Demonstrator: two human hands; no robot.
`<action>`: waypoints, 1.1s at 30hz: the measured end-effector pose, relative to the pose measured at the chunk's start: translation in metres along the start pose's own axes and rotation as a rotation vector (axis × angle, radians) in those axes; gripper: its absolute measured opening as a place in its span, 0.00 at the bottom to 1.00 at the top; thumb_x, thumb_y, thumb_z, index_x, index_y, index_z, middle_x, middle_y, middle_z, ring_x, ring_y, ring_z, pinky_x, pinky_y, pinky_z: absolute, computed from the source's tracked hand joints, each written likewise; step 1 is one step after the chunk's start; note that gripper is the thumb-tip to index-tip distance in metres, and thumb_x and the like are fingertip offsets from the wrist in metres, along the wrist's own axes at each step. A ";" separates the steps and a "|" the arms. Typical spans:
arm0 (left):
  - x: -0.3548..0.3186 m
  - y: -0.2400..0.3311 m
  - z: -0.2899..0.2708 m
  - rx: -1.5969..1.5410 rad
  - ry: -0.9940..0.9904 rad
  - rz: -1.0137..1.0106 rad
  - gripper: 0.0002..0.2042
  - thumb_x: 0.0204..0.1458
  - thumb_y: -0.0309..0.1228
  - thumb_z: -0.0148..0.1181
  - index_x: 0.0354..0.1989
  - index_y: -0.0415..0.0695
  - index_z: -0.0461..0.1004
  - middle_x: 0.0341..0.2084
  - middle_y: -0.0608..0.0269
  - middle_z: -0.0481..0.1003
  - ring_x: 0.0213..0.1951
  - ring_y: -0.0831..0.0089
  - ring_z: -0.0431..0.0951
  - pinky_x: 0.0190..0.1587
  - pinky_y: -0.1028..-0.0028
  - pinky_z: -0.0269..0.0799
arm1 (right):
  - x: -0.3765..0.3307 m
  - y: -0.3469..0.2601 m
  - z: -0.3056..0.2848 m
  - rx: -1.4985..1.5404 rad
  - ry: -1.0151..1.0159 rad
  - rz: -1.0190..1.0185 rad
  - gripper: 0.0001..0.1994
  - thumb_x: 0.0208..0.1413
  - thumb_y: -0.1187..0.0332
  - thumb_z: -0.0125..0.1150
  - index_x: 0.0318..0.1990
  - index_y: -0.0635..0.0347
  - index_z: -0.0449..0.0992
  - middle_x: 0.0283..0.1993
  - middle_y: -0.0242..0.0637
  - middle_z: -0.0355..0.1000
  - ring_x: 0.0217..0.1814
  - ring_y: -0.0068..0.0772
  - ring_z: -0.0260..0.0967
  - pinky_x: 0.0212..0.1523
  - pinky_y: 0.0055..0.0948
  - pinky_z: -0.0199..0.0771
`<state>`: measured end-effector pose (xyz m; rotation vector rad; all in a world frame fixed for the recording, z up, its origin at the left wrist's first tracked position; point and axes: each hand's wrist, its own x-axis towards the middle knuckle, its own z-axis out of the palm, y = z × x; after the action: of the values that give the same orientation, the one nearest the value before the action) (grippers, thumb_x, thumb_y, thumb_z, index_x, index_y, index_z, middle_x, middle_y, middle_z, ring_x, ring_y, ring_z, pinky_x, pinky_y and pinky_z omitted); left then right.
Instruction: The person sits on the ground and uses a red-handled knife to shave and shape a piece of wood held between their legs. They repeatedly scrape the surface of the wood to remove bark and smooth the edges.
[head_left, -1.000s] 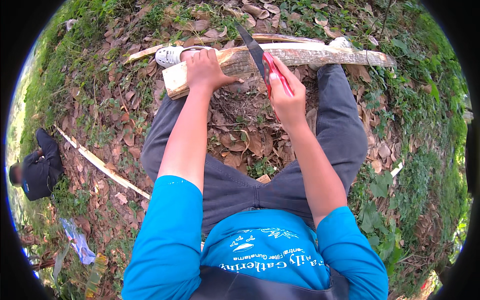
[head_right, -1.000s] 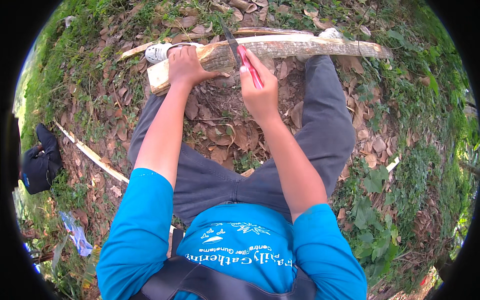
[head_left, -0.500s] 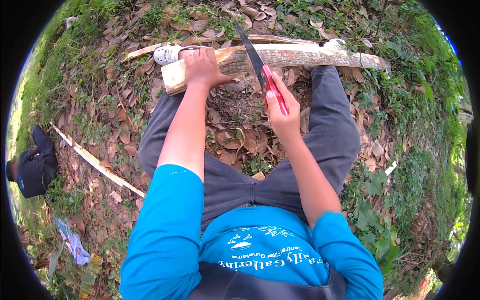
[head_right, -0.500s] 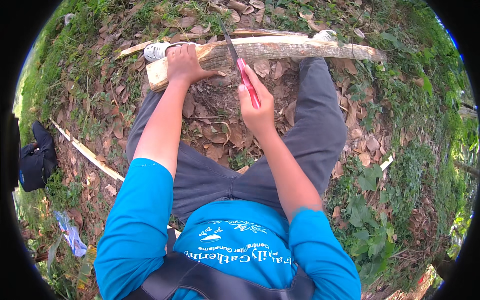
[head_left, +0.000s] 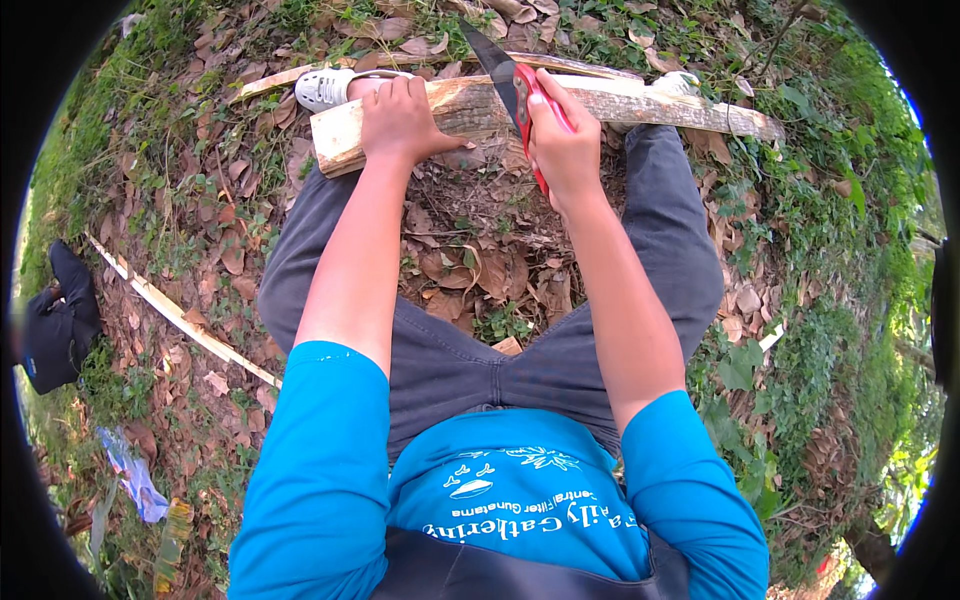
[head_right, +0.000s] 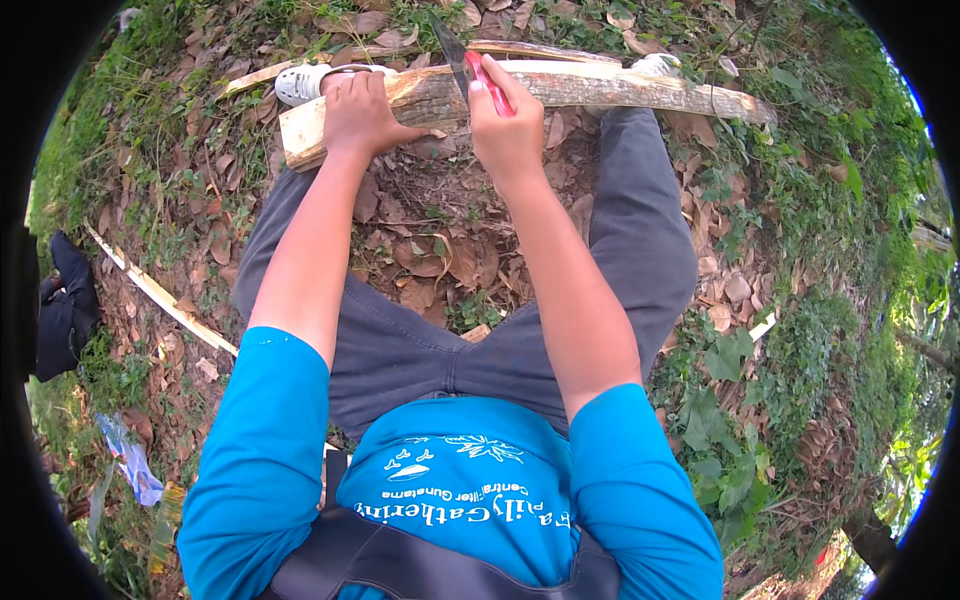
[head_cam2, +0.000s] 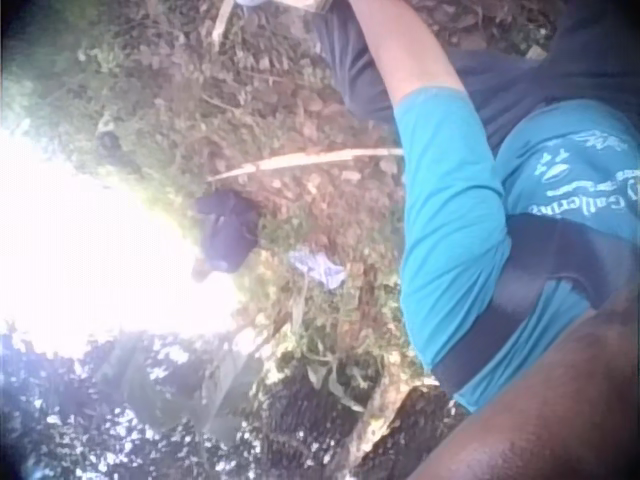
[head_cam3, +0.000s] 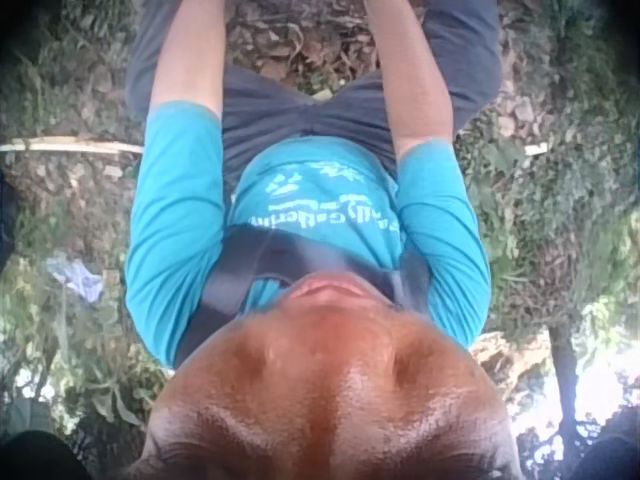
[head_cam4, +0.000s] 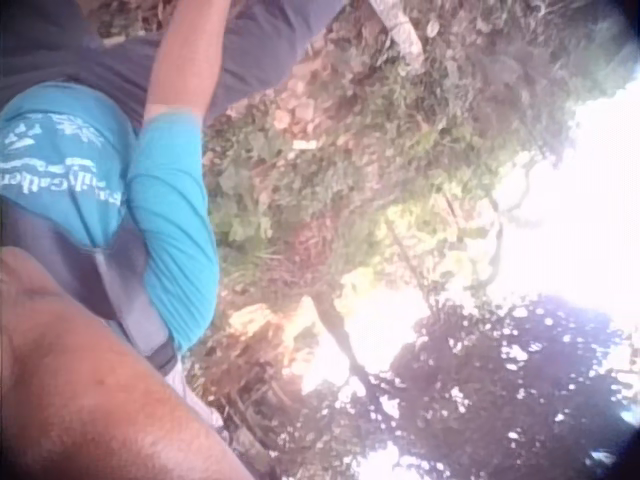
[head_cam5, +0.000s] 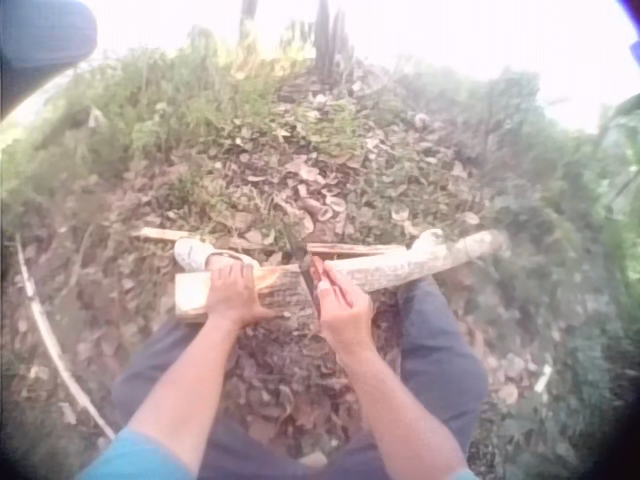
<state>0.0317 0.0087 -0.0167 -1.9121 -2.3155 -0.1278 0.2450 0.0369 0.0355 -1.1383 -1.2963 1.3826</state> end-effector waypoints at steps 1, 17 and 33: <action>0.005 0.001 0.001 -0.015 0.012 0.006 0.49 0.30 0.70 0.78 0.54 0.43 0.75 0.49 0.60 0.77 0.57 0.63 0.76 0.63 0.59 0.67 | 0.035 0.006 0.008 -0.003 0.010 0.009 0.22 0.68 0.70 0.60 0.68 0.66 0.75 0.42 0.35 0.74 0.39 0.21 0.68 0.39 0.24 0.67; 0.013 -0.006 -0.011 0.040 -0.163 -0.004 0.54 0.35 0.76 0.71 0.62 0.40 0.73 0.56 0.56 0.76 0.64 0.61 0.73 0.68 0.57 0.63 | -0.099 0.019 -0.032 -0.123 -0.075 -0.108 0.25 0.70 0.72 0.59 0.73 0.63 0.70 0.61 0.38 0.78 0.49 0.20 0.73 0.54 0.23 0.74; 0.032 -0.007 -0.003 0.015 -0.339 0.034 0.61 0.33 0.80 0.67 0.66 0.37 0.71 0.61 0.51 0.76 0.65 0.56 0.74 0.69 0.55 0.62 | 0.059 0.041 0.033 -0.112 0.107 -0.145 0.23 0.65 0.68 0.63 0.65 0.69 0.77 0.58 0.50 0.81 0.57 0.33 0.80 0.60 0.30 0.76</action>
<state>0.0195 0.0377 -0.0090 -2.1046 -2.4738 0.2353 0.2018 0.0878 -0.0069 -1.1535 -1.3643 1.1408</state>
